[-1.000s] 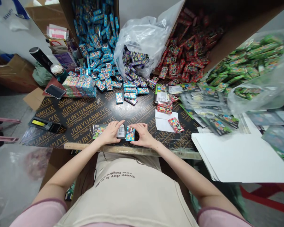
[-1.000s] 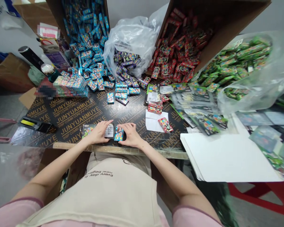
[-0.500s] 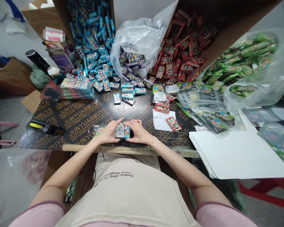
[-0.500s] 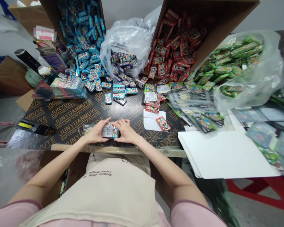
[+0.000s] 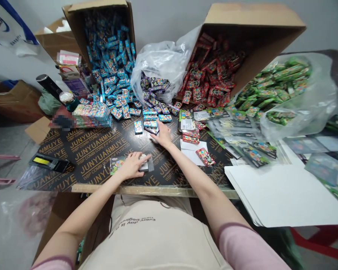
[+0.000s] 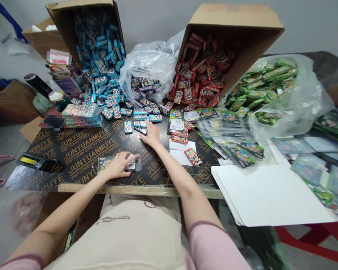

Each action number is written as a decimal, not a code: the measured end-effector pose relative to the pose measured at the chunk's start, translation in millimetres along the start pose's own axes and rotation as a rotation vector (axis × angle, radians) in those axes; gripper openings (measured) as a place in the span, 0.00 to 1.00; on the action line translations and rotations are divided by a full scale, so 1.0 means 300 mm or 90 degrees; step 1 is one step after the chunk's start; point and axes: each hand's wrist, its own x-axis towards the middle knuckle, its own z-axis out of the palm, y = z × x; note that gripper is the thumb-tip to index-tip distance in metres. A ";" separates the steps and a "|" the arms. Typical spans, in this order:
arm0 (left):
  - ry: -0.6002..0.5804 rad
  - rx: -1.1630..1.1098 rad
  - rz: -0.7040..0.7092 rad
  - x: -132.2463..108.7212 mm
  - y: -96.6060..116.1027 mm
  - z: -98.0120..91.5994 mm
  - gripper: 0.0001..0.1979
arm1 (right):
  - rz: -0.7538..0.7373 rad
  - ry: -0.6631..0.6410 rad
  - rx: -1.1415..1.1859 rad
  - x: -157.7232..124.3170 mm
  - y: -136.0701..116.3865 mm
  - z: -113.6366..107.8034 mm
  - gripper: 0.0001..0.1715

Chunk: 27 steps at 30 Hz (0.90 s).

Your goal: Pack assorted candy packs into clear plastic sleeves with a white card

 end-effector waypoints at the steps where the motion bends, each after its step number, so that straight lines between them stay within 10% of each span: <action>1: -0.024 0.040 0.005 0.008 0.008 -0.001 0.39 | -0.008 -0.027 -0.034 0.019 0.007 0.009 0.40; 9: -0.082 0.122 0.008 0.048 0.036 -0.022 0.32 | -0.040 -0.125 -0.121 -0.229 0.014 -0.044 0.45; 15: -0.096 0.075 0.040 0.055 0.048 -0.020 0.38 | -0.136 -0.245 0.040 -0.189 0.120 -0.061 0.57; 22: 0.056 -0.026 -0.122 -0.027 -0.023 0.008 0.54 | -0.195 -0.083 0.162 -0.196 0.093 -0.068 0.48; 27: 0.170 -0.103 -0.136 -0.032 -0.050 0.007 0.56 | -0.279 -0.118 0.071 -0.286 -0.008 -0.150 0.50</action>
